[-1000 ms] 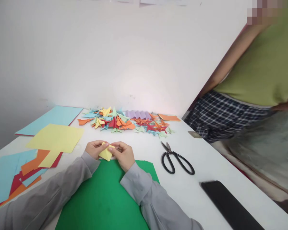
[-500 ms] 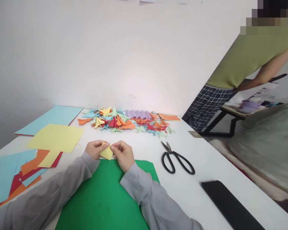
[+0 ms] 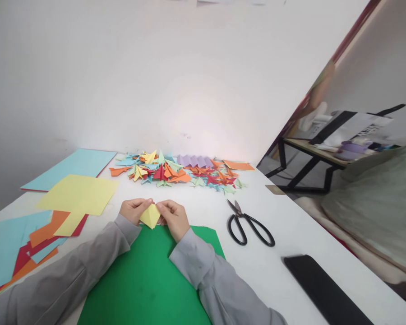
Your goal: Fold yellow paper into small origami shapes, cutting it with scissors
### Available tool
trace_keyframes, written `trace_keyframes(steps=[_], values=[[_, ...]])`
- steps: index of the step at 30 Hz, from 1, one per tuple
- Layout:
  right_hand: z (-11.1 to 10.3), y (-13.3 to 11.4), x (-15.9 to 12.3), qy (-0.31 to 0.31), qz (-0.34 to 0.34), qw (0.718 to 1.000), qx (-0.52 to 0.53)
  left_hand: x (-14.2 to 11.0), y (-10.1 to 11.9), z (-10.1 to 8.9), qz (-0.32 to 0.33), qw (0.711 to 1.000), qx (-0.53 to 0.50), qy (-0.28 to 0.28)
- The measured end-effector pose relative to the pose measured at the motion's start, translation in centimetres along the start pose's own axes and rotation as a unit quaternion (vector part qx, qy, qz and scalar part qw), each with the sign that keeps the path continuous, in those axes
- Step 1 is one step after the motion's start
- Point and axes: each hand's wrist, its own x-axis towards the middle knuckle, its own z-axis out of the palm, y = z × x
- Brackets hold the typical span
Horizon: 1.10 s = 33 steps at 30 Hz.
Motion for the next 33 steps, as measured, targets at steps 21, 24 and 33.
trace_keyframes(steps=[21,24,33], values=[[-0.6,0.7,0.7,0.079,-0.01,0.996,0.048,0.2,0.6,-0.3,-0.144,0.939,-0.199,-0.241],[-0.7,0.7,0.8,0.068,-0.005,0.996,0.053,0.1,0.5,-0.1,-0.134,0.954,-0.177,-0.204],[-0.5,0.5,0.6,0.08,0.017,0.995,0.049,-0.1,0.8,0.2,-0.134,0.968,-0.122,-0.171]])
